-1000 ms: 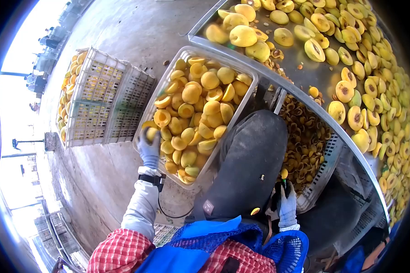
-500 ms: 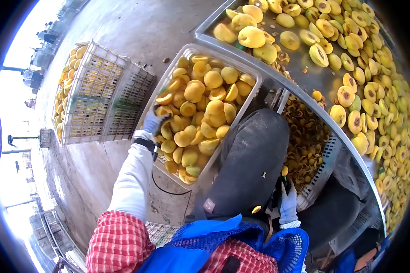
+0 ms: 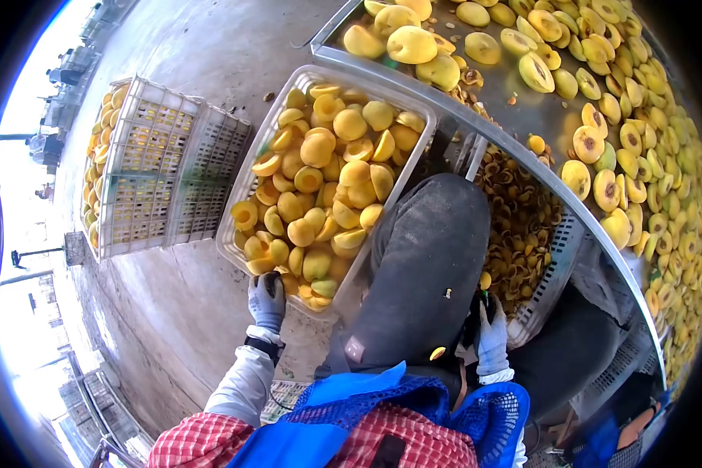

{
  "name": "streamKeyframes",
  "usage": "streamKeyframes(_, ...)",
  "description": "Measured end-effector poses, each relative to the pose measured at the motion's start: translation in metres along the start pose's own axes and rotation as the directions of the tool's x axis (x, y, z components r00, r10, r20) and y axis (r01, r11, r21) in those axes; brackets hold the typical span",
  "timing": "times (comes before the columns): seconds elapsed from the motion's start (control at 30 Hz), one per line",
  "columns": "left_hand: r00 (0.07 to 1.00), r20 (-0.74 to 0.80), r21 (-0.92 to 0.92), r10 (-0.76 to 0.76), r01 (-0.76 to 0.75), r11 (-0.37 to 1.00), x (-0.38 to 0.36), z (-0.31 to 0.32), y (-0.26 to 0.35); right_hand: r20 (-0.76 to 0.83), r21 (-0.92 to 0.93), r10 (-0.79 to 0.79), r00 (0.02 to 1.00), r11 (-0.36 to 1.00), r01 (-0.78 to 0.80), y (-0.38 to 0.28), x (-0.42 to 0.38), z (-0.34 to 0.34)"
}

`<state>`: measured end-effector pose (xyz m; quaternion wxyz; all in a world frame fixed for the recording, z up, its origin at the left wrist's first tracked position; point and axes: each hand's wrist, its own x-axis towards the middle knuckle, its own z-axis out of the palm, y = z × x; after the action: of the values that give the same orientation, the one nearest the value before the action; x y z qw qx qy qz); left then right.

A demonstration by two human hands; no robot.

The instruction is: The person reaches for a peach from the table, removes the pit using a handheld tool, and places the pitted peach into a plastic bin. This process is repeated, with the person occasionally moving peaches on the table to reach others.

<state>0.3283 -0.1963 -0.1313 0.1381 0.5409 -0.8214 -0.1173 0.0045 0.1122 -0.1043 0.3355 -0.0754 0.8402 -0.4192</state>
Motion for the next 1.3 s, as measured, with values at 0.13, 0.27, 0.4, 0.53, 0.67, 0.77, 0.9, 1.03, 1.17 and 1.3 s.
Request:
streamKeyframes(0.13,0.994,-0.104,-0.226,-0.046,0.022,0.974,0.044,-0.027,0.018,-0.023,-0.102,-0.028,0.999,0.994,0.026,-0.002,-0.004,0.002)
streamKeyframes(0.27,0.997,-0.082,0.203,-0.005,0.022,0.979,0.076,0.033,0.002,-0.006,-0.024,-0.049,0.999,0.999,0.049,0.018,0.005,0.002)
streamKeyframes(0.4,0.994,0.073,0.303,-0.087,0.061,0.951,0.100,0.061,0.013,-0.008,-0.012,-0.055,0.998,0.998,0.055,0.011,0.005,0.008)
streamKeyframes(0.53,0.965,0.211,0.119,-0.157,0.134,0.984,0.114,0.050,-0.008,-0.033,-0.037,-0.059,0.998,0.998,0.058,-0.007,0.001,0.006)
streamKeyframes(0.67,0.997,0.044,-0.026,0.070,-0.069,0.997,0.125,0.014,0.076,-0.049,-0.084,-0.038,0.998,0.996,0.034,-0.022,-0.007,0.000)
streamKeyframes(0.77,0.922,0.073,-0.156,0.380,-0.366,0.917,0.138,0.027,0.162,-0.008,-0.051,-0.023,1.000,0.998,0.022,-0.011,-0.004,-0.002)
streamKeyframes(0.9,0.859,0.418,-0.093,0.295,-0.282,0.955,0.170,0.075,0.190,0.035,0.014,-0.004,0.999,1.000,0.003,-0.005,0.002,-0.007)
streamKeyframes(1.03,0.831,0.422,-0.305,0.362,-0.246,0.920,0.204,0.087,0.160,0.048,0.131,0.026,0.999,0.991,-0.032,0.019,0.001,-0.007)
streamKeyframes(1.17,0.974,0.198,-0.485,0.105,0.004,0.875,0.229,0.045,0.159,-0.018,0.132,0.056,0.998,0.990,-0.054,0.030,0.005,-0.003)
streamKeyframes(1.3,0.971,-0.230,-0.487,-0.070,-0.052,0.872,0.220,0.005,0.109,0.023,0.206,0.123,0.992,0.971,-0.125,0.035,0.014,-0.004)
